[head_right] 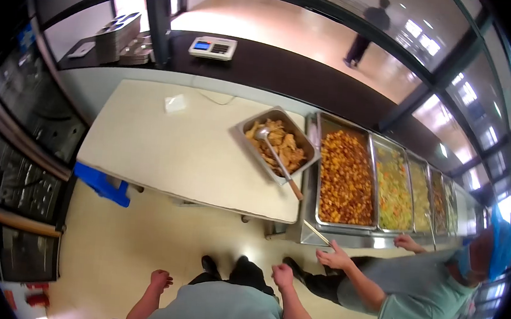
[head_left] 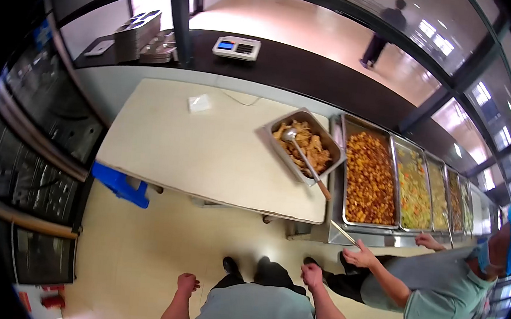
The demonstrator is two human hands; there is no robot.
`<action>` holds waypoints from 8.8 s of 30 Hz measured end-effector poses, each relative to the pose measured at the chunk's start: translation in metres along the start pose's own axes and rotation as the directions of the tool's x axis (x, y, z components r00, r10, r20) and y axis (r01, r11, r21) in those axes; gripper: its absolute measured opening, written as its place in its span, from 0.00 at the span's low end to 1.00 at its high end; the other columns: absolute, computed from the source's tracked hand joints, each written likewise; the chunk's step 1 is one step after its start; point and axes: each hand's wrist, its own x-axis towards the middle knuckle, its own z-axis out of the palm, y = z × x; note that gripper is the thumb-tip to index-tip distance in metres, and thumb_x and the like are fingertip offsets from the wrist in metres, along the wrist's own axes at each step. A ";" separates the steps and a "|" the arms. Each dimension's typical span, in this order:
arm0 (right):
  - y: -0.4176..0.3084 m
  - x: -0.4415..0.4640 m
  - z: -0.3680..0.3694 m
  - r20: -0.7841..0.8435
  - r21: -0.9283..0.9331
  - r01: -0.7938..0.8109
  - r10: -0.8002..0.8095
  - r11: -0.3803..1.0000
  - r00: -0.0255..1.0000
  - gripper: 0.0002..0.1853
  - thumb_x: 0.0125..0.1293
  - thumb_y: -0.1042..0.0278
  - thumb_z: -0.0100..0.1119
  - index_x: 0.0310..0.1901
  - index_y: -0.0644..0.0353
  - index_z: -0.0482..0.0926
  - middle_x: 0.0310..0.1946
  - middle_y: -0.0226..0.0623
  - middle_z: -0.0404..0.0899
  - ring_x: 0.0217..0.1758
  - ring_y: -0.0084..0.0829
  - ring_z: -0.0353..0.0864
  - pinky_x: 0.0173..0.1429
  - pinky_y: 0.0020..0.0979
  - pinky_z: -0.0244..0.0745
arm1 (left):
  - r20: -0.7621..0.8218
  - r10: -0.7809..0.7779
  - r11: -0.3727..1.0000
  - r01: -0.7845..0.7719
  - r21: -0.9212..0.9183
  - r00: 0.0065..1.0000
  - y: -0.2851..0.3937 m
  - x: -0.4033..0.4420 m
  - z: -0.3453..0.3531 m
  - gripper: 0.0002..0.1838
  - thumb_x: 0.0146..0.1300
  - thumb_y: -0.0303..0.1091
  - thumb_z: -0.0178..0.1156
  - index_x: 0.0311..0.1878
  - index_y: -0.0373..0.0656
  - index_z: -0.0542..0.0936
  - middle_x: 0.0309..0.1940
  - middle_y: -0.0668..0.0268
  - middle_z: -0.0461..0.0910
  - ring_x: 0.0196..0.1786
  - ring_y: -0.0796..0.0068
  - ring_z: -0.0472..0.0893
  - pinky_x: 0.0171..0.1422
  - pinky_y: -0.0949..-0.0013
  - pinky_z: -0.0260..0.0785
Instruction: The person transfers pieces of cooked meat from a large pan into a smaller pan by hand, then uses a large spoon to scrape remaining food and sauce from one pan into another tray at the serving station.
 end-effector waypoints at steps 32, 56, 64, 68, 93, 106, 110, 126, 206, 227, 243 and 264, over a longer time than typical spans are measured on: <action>-0.249 0.162 0.056 0.052 0.941 -0.111 0.188 0.319 0.981 0.05 0.68 0.66 0.55 0.35 0.55 0.74 0.28 0.34 0.79 0.20 0.24 0.72 0.22 0.25 0.65 | 0.663 0.247 0.969 -0.166 -0.184 0.706 0.522 0.033 0.352 0.16 0.65 0.32 0.54 0.55 0.41 0.69 0.46 0.61 0.76 0.49 0.67 0.76 0.50 0.62 0.72; -0.322 0.195 0.149 0.334 0.519 -0.231 0.053 0.823 0.941 0.15 0.68 0.56 0.54 0.40 0.62 0.75 0.27 0.32 0.77 0.17 0.21 0.72 0.20 0.24 0.67 | 0.777 0.297 0.944 -0.293 -0.152 0.555 0.609 0.065 0.405 0.28 0.64 0.33 0.56 0.66 0.41 0.62 0.62 0.61 0.68 0.62 0.65 0.70 0.57 0.60 0.68; -0.248 0.129 0.117 -0.073 0.423 -0.221 0.276 0.879 0.958 0.14 0.63 0.61 0.57 0.39 0.66 0.78 0.27 0.38 0.80 0.16 0.25 0.74 0.20 0.27 0.71 | 0.717 0.129 0.938 -0.319 0.135 0.685 0.513 0.084 0.254 0.10 0.65 0.33 0.57 0.47 0.40 0.75 0.39 0.61 0.82 0.39 0.68 0.83 0.41 0.66 0.75; -0.205 0.090 0.114 -0.187 0.366 -0.284 0.369 0.886 0.911 0.14 0.63 0.62 0.57 0.41 0.66 0.77 0.27 0.39 0.80 0.17 0.26 0.75 0.20 0.27 0.71 | 0.669 0.134 0.914 -0.352 0.201 0.731 0.476 0.111 0.204 0.09 0.65 0.30 0.56 0.45 0.39 0.76 0.34 0.60 0.82 0.33 0.69 0.83 0.36 0.69 0.75; -0.034 -0.067 0.242 -0.051 0.660 -0.476 0.667 0.581 0.743 0.13 0.63 0.66 0.55 0.42 0.68 0.74 0.23 0.43 0.79 0.14 0.32 0.74 0.16 0.31 0.71 | 0.380 0.560 0.651 -0.675 0.348 0.736 0.486 0.123 0.034 0.20 0.59 0.26 0.54 0.56 0.36 0.71 0.33 0.60 0.80 0.28 0.73 0.82 0.32 0.72 0.73; -0.057 -0.169 0.354 -0.152 0.733 -0.480 0.804 0.482 0.575 0.18 0.60 0.66 0.57 0.46 0.72 0.75 0.29 0.48 0.82 0.17 0.33 0.76 0.19 0.33 0.71 | 0.667 0.445 0.560 -0.767 0.313 0.597 0.492 0.164 0.068 0.16 0.62 0.24 0.52 0.54 0.34 0.71 0.31 0.60 0.79 0.27 0.75 0.80 0.28 0.74 0.70; -0.088 -0.167 0.368 -0.250 0.725 -0.448 0.806 0.523 0.536 0.16 0.58 0.66 0.57 0.43 0.70 0.77 0.27 0.45 0.83 0.17 0.31 0.76 0.20 0.32 0.71 | 0.721 0.357 0.622 -0.727 0.290 0.593 0.481 0.158 0.063 0.08 0.67 0.29 0.51 0.43 0.34 0.74 0.26 0.61 0.78 0.23 0.75 0.79 0.25 0.73 0.70; -0.090 -0.142 0.382 -0.302 0.720 -0.412 0.786 0.559 0.540 0.11 0.55 0.67 0.59 0.34 0.69 0.80 0.23 0.42 0.82 0.18 0.30 0.78 0.24 0.32 0.73 | 0.672 0.226 0.560 -0.659 0.502 0.705 0.490 0.142 0.069 0.27 0.69 0.49 0.50 0.25 0.32 0.76 0.17 0.59 0.77 0.17 0.70 0.79 0.22 0.70 0.72; 0.046 -0.152 0.428 -0.385 0.284 -0.593 0.656 0.753 0.649 0.17 0.56 0.53 0.60 0.38 0.56 0.86 0.37 0.45 0.84 0.42 0.40 0.84 0.48 0.35 0.77 | 0.595 0.360 0.558 -0.677 0.480 0.718 0.475 0.150 0.079 0.17 0.64 0.35 0.56 0.21 0.34 0.71 0.16 0.58 0.76 0.14 0.69 0.77 0.16 0.69 0.71; 0.013 -0.150 0.331 -0.334 0.565 -0.519 0.753 0.641 0.567 0.22 0.63 0.48 0.57 0.25 0.60 0.83 0.14 0.38 0.76 0.13 0.31 0.72 0.19 0.35 0.70 | 0.620 0.352 0.597 -0.679 0.428 0.701 0.475 0.160 0.080 0.18 0.64 0.35 0.55 0.21 0.33 0.70 0.14 0.57 0.74 0.13 0.68 0.75 0.16 0.66 0.72; -0.022 -0.186 0.367 -0.279 0.698 -0.408 0.747 0.589 0.603 0.14 0.58 0.65 0.61 0.36 0.70 0.80 0.22 0.42 0.80 0.21 0.32 0.76 0.24 0.32 0.70 | 0.596 0.329 0.581 -0.655 0.484 0.732 0.483 0.137 0.074 0.17 0.62 0.36 0.57 0.22 0.34 0.74 0.19 0.59 0.79 0.17 0.73 0.79 0.22 0.71 0.74; -0.034 -0.153 0.359 -0.363 0.613 -0.420 0.710 0.670 0.603 0.16 0.49 0.62 0.66 0.33 0.70 0.82 0.24 0.41 0.81 0.26 0.31 0.79 0.33 0.33 0.76 | 0.585 0.334 0.570 -0.653 0.499 0.739 0.483 0.140 0.078 0.16 0.62 0.35 0.57 0.21 0.33 0.74 0.17 0.58 0.78 0.17 0.72 0.79 0.20 0.71 0.72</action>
